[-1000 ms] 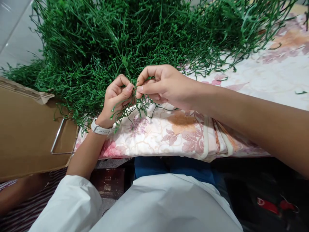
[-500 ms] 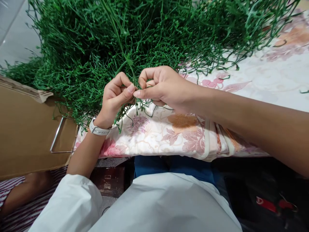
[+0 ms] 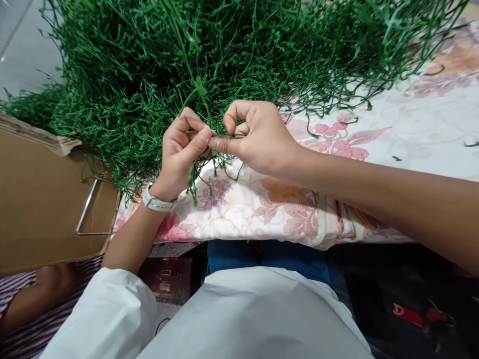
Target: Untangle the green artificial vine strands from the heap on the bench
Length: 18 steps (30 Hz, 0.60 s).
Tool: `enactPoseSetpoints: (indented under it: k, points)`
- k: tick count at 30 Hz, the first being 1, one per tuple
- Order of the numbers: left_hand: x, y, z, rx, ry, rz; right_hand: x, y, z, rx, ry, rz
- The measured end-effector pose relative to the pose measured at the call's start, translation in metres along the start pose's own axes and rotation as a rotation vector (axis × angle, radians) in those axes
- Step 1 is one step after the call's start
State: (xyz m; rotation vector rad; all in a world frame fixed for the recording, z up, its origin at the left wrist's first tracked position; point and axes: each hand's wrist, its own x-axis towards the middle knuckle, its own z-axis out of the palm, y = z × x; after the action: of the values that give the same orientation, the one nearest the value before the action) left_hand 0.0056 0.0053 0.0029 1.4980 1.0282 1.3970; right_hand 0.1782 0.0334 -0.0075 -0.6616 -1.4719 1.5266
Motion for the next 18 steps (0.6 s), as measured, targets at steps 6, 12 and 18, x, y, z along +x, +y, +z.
enactPoseSetpoints:
  k: [6, 12, 18]
  points:
    - [-0.004, -0.008, 0.007, -0.085, 0.01, -0.093, -0.001, 0.003, 0.004, -0.069, 0.13, -0.001]
    - [-0.008, -0.009, 0.015, -0.128, 0.167, -0.036, 0.01, -0.001, -0.003, -0.049, 0.358, -0.01]
    - [-0.011, -0.012, 0.017, -0.134, 0.083, -0.089, 0.033, -0.016, -0.029, 0.053, 0.537, -0.068]
